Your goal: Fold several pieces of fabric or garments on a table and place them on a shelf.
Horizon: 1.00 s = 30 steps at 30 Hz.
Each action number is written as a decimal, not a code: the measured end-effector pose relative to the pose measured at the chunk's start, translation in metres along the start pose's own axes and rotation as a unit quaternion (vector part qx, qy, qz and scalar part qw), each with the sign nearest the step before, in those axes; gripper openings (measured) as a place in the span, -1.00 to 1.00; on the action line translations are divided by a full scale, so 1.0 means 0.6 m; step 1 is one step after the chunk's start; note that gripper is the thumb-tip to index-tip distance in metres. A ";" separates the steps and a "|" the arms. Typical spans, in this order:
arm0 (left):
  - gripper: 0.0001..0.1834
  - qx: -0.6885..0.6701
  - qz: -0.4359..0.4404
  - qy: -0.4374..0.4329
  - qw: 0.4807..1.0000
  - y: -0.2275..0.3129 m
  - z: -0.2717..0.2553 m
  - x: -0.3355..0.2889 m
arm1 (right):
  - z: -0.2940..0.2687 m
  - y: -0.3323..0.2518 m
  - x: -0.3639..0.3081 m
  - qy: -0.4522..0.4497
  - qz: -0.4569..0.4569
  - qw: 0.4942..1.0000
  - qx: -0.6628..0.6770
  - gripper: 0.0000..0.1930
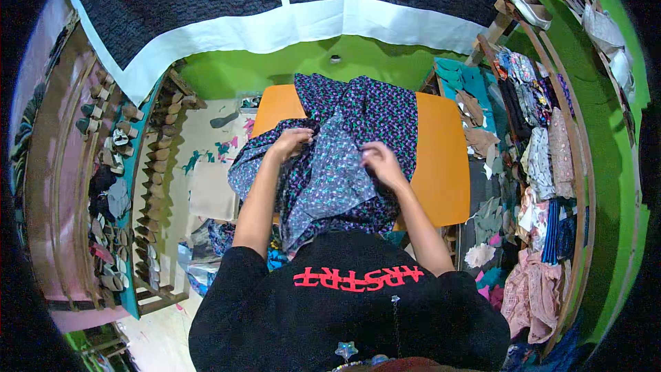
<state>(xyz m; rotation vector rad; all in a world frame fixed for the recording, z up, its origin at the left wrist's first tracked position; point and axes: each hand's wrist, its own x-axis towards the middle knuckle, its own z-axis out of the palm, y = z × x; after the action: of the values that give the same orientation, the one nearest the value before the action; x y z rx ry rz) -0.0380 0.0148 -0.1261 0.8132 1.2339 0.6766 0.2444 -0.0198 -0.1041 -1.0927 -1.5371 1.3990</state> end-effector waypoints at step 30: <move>-0.57 0.182 -0.096 0.593 0.778 -0.130 -0.259 -0.103 | -0.379 0.261 -0.191 0.050 0.428 0.757 -0.492 -0.61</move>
<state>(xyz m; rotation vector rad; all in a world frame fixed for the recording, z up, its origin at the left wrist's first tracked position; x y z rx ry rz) -0.2019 -0.0527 -0.1775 0.4972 2.6319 0.8081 0.5107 -0.0478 -0.2372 -2.7336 -1.7916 0.8980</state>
